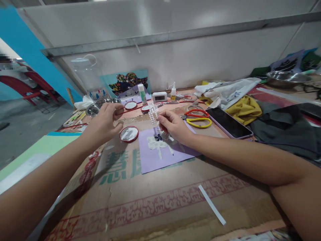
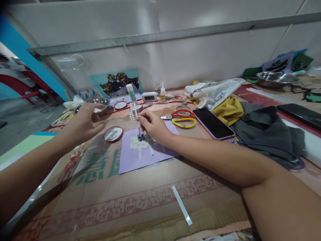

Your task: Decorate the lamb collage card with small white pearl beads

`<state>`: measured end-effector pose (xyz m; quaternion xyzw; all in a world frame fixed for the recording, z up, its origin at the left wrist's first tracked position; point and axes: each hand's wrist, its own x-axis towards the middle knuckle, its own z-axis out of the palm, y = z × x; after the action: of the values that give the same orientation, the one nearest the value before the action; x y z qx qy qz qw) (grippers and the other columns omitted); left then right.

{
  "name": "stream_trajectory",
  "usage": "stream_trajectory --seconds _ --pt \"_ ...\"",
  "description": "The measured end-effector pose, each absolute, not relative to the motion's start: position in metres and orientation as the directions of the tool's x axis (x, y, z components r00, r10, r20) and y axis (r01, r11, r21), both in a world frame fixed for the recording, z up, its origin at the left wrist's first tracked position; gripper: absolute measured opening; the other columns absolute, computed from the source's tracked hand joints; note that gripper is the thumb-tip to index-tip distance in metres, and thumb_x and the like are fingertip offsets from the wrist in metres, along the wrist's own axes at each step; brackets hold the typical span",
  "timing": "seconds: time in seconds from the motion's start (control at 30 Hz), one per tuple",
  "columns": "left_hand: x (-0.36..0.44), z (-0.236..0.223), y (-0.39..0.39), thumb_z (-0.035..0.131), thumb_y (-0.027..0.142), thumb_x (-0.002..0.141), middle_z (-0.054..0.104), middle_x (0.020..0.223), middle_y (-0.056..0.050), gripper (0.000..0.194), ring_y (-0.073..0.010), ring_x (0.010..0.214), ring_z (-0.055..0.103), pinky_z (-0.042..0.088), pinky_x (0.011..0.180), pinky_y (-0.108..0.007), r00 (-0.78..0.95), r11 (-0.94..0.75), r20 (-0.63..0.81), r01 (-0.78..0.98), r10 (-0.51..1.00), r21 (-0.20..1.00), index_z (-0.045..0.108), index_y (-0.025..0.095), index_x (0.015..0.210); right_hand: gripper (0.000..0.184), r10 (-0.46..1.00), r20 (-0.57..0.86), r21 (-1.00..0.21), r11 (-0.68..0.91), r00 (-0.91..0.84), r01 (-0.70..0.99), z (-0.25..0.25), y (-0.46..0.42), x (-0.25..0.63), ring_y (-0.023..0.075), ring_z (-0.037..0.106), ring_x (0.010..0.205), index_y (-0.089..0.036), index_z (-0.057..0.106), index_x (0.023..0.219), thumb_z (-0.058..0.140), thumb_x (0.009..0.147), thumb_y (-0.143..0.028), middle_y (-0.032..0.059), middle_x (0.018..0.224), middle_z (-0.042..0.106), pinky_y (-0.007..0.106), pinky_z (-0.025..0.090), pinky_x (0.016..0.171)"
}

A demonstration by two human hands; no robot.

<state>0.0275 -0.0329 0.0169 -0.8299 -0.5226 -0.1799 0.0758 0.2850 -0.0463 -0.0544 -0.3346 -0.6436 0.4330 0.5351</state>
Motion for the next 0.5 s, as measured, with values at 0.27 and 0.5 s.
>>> stream_trajectory --seconds 0.27,0.5 --pt "0.029 0.019 -0.028 0.037 0.046 0.097 0.063 0.075 -0.01 0.045 -0.026 0.08 0.062 0.039 0.063 -0.034 0.346 -0.326 0.36 0.938 0.867 -0.115 0.064 0.019 0.072 0.022 0.887 0.406 -0.912 0.409 -0.221 -0.033 -0.052 -0.049 0.283 0.008 0.045 0.05 -0.02 0.051 0.084 0.054 0.093 -0.04 -0.0066 0.059 0.052 0.019 0.035 0.048" --pt "0.015 -0.007 -0.016 0.057 0.059 0.086 0.055 0.139 -0.015 0.068 -0.0301 0.123 0.056 0.047 0.098 -0.039 0.624 -0.63 0.089 0.774 0.776 0.067 0.048 0.017 0.139 0.021 0.883 0.405 -0.91 0.415 -0.238 -0.006 -0.053 -0.048 0.284 0.0082 0.045 0.049 -0.02 0.051 0.084 0.054 0.093 -0.038 -0.0067 0.058 0.051 0.02 0.035 0.048"
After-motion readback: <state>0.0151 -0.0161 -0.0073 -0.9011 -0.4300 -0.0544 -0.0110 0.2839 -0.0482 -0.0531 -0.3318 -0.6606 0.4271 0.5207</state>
